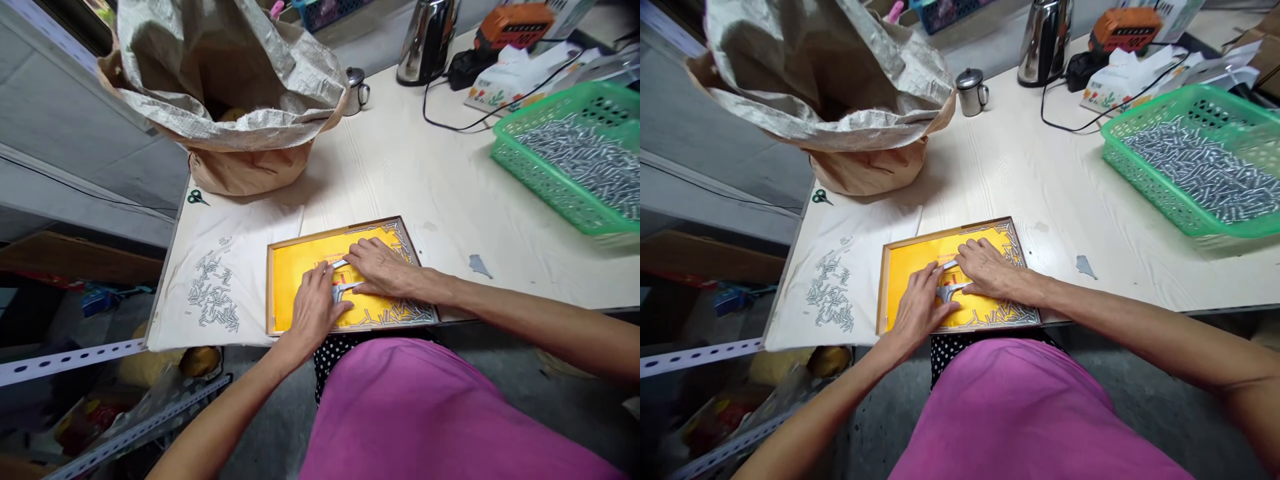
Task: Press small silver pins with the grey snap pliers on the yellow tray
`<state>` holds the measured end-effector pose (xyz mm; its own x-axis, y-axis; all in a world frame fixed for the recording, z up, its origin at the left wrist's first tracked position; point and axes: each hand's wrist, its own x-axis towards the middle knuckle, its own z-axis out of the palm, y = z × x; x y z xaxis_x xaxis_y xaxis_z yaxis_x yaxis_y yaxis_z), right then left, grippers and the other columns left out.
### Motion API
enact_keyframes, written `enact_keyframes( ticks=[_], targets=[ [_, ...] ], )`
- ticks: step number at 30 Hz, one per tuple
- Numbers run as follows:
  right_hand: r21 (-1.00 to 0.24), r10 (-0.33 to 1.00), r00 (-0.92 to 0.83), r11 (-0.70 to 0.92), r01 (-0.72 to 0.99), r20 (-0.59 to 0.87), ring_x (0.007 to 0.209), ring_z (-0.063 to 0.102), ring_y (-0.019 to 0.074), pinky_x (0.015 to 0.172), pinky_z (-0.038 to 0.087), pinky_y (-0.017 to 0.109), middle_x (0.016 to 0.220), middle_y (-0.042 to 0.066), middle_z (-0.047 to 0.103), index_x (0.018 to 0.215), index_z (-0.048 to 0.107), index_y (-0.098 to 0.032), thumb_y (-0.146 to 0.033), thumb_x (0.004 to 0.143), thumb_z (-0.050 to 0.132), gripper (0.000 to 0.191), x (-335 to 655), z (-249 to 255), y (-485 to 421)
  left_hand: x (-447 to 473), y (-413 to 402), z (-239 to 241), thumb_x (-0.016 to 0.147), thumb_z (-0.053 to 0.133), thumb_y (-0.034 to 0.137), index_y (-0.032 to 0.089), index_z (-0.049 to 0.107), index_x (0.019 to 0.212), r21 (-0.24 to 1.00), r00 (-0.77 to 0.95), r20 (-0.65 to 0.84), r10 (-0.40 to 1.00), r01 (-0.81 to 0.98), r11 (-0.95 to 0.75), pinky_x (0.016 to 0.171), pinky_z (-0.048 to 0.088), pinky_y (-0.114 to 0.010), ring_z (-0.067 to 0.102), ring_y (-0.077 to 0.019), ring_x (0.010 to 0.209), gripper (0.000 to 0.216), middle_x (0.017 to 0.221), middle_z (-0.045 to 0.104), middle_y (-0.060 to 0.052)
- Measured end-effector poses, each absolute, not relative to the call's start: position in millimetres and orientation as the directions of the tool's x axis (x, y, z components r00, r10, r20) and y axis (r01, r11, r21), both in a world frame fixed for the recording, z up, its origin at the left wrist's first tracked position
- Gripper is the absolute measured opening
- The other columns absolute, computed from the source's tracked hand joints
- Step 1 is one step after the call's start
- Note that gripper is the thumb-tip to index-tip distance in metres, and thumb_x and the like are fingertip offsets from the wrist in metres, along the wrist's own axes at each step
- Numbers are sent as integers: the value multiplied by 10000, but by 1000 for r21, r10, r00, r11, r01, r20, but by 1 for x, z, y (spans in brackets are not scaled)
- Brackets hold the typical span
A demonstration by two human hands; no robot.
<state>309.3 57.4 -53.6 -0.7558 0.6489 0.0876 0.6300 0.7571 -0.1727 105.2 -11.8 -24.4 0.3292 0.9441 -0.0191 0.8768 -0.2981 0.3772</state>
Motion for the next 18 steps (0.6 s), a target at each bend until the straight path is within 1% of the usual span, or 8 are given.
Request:
enact_keyframes(
  ticks=[2, 4, 5, 8, 11, 13, 15, 18],
  targets=[
    [-164, 658, -749, 749, 642, 79, 956, 508, 283, 801, 357, 386, 1052, 136, 630, 1139, 608, -98, -580, 773, 722, 616, 310, -52, 56, 112, 1, -32, 835, 728, 335, 138, 428, 1406, 333, 434, -43, 900, 855, -397, 1079, 417, -498, 446, -327, 1299, 674, 1448, 484, -182],
    [-150, 673, -737, 737, 659, 71, 953, 516, 296, 790, 373, 399, 1071, 144, 634, 1174, 600, -91, -579, 701, 776, 703, 312, -50, 56, 115, 13, -37, 856, 703, 329, 115, 381, 1436, 307, 488, -78, 870, 842, -444, 1067, 422, -497, 462, -323, 1257, 697, 1417, 506, -188],
    [-145, 681, -729, 730, 667, 70, 947, 520, 298, 779, 379, 398, 1065, 144, 637, 1164, 607, -97, -556, 690, 790, 685, 313, -49, 56, 115, 17, -39, 864, 692, 332, 111, 378, 1438, 299, 503, -87, 860, 837, -459, 1053, 430, -494, 476, -319, 1226, 690, 1391, 522, -184],
    [-152, 697, -711, 715, 682, 89, 913, 529, 271, 745, 380, 374, 985, 128, 644, 1057, 644, -127, -416, 792, 735, 403, 315, -48, 51, 113, 20, -42, 887, 662, 338, 135, 429, 1405, 289, 520, -77, 851, 828, -480, 989, 463, -472, 502, -300, 1140, 603, 1302, 569, -155],
    [-186, 685, -725, 724, 664, 78, 856, 535, 222, 738, 376, 347, 910, 105, 645, 943, 647, -141, -235, 906, 598, 112, 312, -55, 43, 114, 16, -43, 918, 622, 313, 155, 567, 1245, 299, 512, -65, 856, 829, -473, 920, 481, -430, 531, -275, 1043, 367, 1138, 627, -119],
    [-218, 680, -730, 723, 656, 60, 818, 534, 198, 739, 381, 338, 871, 89, 644, 901, 634, -149, -159, 940, 519, 122, 310, -61, 38, 116, 14, -44, 937, 591, 296, 165, 628, 1111, 296, 514, -71, 855, 829, -474, 896, 479, -417, 544, -263, 990, 221, 1036, 644, -104],
    [-242, 679, -731, 721, 649, 64, 804, 533, 192, 743, 392, 338, 851, 78, 641, 891, 623, -158, -133, 952, 479, 158, 310, -65, 37, 118, 13, -45, 943, 584, 297, 176, 648, 1050, 289, 520, -80, 850, 829, -479, 888, 482, -414, 555, -258, 970, 173, 998, 652, -95],
    [-248, 678, -727, 727, 640, 110, 886, 545, 227, 776, 425, 366, 952, 106, 648, 1005, 625, -143, -255, 944, 558, 144, 317, -62, 39, 116, 15, -43, 922, 624, 327, 184, 623, 1168, 324, 503, -37, 864, 823, -465, 918, 493, -425, 566, -265, 1044, 284, 1123, 657, -107]
  ],
)
